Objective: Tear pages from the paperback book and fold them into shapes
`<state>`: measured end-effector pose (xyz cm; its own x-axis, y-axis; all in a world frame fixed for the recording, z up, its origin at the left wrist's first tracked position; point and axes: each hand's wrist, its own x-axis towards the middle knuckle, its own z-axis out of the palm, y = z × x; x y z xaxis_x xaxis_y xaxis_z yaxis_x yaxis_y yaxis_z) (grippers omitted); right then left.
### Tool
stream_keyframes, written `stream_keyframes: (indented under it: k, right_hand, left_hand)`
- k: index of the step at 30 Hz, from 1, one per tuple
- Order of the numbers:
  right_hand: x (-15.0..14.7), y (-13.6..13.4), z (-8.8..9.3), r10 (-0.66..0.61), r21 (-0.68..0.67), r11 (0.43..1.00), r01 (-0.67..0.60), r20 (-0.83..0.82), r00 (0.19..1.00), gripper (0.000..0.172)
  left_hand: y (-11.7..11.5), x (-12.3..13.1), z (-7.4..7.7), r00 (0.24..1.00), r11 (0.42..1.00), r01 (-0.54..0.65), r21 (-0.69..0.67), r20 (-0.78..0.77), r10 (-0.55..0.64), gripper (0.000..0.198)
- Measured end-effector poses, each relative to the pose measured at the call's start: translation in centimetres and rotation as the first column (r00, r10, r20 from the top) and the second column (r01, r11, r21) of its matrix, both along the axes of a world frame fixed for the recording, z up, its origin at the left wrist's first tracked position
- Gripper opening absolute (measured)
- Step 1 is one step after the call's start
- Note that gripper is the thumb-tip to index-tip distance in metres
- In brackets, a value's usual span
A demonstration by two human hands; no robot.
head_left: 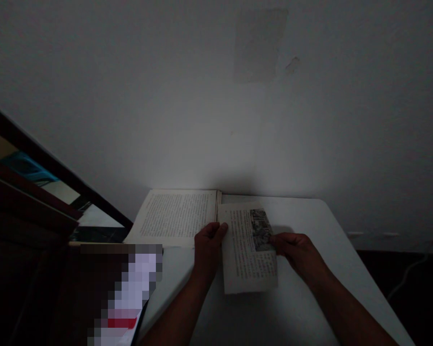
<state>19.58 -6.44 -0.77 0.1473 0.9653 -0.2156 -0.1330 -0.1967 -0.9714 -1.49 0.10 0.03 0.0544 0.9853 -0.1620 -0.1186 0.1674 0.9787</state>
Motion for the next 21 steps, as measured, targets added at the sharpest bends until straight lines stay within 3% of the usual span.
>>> stream_keyframes:
  k: [5,15,21]
  right_hand:
    - [-0.03,0.04,0.20,0.001,0.000,1.000,-0.001,-0.004,1.000,0.021]
    - [-0.25,-0.12,0.84,0.120,0.002,0.993,-0.120,-0.008,0.993,0.029]
    - [-0.15,-0.19,0.44,0.079,-0.004,0.997,-0.079,0.037,0.996,0.027]
  left_hand:
    - [0.00,0.04,0.06,1.000,1.000,0.004,0.005,0.012,-0.004,0.029]
    - [0.08,-0.12,0.35,0.997,1.000,-0.021,-0.014,0.074,0.022,0.025]
    - [0.17,-0.12,0.03,0.996,1.000,-0.028,-0.009,0.083,0.029,0.026]
